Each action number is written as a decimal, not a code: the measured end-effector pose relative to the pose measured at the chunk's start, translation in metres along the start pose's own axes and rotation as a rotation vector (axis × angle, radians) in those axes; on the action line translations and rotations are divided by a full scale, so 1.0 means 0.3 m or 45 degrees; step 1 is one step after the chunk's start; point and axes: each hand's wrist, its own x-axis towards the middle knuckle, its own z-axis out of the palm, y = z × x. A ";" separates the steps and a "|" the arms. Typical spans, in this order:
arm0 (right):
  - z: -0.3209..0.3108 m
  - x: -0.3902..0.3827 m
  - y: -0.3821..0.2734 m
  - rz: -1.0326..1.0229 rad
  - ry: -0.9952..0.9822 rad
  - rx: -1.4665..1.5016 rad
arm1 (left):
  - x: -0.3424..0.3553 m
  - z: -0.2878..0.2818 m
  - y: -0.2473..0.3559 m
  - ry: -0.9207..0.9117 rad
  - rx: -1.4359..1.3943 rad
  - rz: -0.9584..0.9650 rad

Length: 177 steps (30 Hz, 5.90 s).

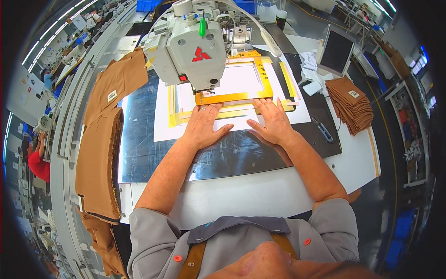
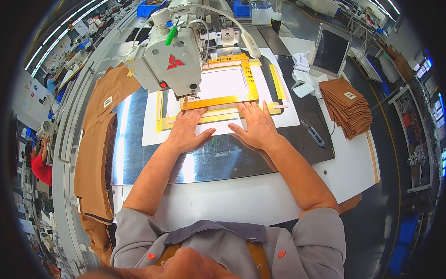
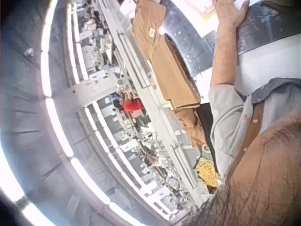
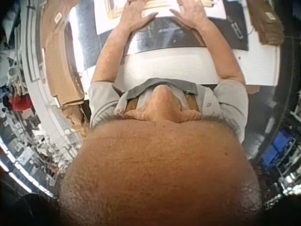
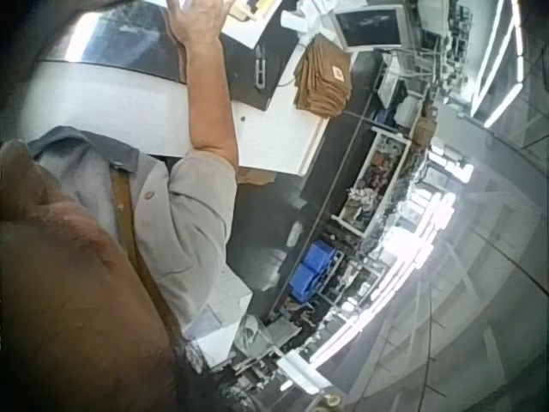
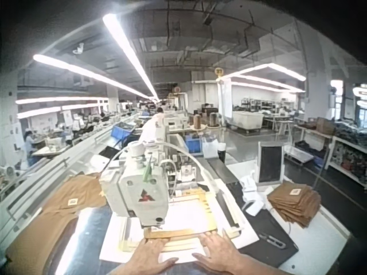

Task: The person sews a leather pocket onto a larger piece of brown fabric using an industrial sewing machine and thread.

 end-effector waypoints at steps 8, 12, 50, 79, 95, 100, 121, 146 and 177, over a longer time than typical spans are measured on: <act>-0.009 0.014 -0.013 0.042 -0.027 -0.024 | -0.001 -0.016 -0.023 0.026 0.059 0.091; -0.006 0.017 -0.013 0.071 -0.024 -0.073 | 0.000 -0.016 -0.037 0.001 0.051 0.079; 0.004 0.037 -0.038 0.100 0.049 -0.171 | -0.013 -0.005 -0.065 0.064 0.080 0.069; 0.040 0.046 0.053 0.058 0.204 -0.298 | -0.001 0.031 -0.055 0.254 0.048 0.163; 0.042 0.079 0.080 0.253 0.018 -0.446 | 0.001 0.014 -0.038 0.055 0.140 -0.082; 0.061 0.096 0.030 0.268 -0.039 -0.431 | -0.086 0.036 -0.091 0.307 0.232 -0.116; 0.015 0.043 -0.002 0.225 0.154 -0.251 | 0.017 0.063 0.080 0.184 0.165 0.204; -0.119 -0.006 0.191 -0.179 -0.037 0.122 | 0.078 0.032 0.078 -0.007 -0.004 0.062; -0.103 0.033 0.162 -0.183 -0.096 -0.135 | 0.047 0.073 0.110 0.167 0.322 -0.094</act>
